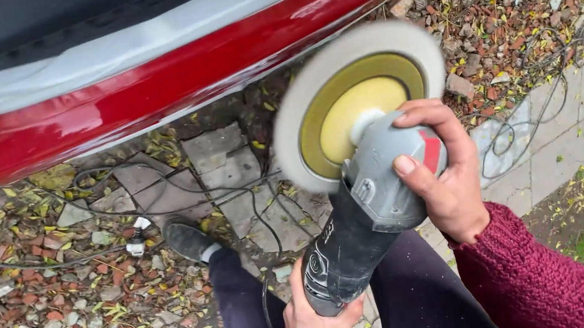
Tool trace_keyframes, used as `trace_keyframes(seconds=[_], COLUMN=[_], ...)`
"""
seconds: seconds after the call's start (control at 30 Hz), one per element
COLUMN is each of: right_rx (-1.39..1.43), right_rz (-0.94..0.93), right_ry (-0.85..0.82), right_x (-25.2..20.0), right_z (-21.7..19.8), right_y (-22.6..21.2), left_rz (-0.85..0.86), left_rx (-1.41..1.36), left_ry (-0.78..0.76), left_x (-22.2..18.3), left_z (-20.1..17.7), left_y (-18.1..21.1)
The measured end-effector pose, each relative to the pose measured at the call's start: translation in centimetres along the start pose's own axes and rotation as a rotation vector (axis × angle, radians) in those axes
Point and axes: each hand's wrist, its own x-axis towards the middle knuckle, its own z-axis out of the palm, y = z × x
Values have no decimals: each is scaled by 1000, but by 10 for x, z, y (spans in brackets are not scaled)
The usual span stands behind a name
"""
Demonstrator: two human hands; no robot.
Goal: Polishing the front bumper of a red car using a power buffer after applying compound.
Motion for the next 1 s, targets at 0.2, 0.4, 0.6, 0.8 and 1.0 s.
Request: trace_keyframes(seconds=[0.2,0.4,0.6,0.8,1.0], right_rx=[36,268,136,245,536], right_rz=[53,47,-7,-65,-83], right_ry=[128,171,126,33,138], right_x=[-54,-85,-97,-94,-90], right_z=[107,194,252,310,340], right_y=[-27,-45,-56,-54,-62], left_rz=[22,114,20,140,-59], left_rx=[169,150,137,147,624], left_ry=[-56,-49,-9,10,153], left_x=[-23,-50,-63,-49,-55], left_z=[-119,-204,-245,-327,-384], left_y=[-61,-104,-150,-170,-112])
